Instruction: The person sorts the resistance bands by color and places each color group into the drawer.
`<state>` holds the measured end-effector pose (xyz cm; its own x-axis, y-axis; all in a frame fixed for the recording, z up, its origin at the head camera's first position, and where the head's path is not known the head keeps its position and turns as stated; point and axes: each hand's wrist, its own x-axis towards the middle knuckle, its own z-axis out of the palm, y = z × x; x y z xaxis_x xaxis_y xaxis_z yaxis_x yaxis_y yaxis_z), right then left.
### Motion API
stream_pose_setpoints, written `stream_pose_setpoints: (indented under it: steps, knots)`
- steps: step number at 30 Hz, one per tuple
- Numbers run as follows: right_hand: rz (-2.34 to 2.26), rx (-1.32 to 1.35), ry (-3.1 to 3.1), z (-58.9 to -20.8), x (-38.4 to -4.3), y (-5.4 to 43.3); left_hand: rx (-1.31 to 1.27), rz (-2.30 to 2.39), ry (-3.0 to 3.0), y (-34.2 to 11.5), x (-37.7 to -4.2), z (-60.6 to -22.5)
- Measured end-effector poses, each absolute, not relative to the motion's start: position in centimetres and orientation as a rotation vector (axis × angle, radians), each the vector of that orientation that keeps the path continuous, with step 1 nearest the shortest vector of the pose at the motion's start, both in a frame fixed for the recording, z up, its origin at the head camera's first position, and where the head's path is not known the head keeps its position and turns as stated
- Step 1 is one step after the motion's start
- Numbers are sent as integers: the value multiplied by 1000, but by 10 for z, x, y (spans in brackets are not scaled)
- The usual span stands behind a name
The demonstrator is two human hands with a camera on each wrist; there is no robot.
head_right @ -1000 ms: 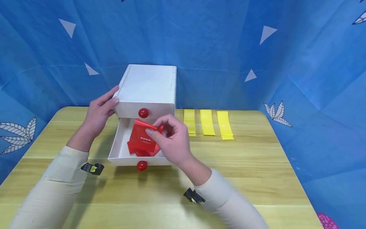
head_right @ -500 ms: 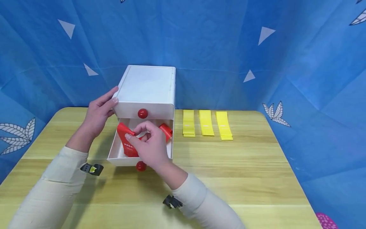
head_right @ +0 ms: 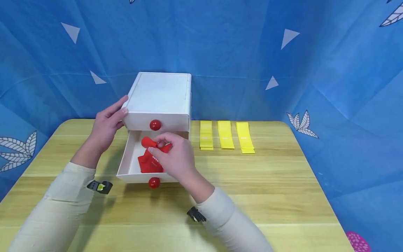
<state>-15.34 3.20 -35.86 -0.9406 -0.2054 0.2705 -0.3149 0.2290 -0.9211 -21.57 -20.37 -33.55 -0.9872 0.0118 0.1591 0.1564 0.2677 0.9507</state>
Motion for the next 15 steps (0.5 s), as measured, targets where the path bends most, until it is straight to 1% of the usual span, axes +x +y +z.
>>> stream_pose_setpoints:
  steps: [6,8,15]
  knots:
    - [1400,407,-2588,-361,-160,46,-167,-1828,-2394,-204,-216,-337]
    - [1330,382,-2604,-362,-162,52,-168,-1828,-2391,-205,-216,-337]
    - [1354,338,-2479,-371,-161,79,-163,-1822,-2402,-205,-216,-336]
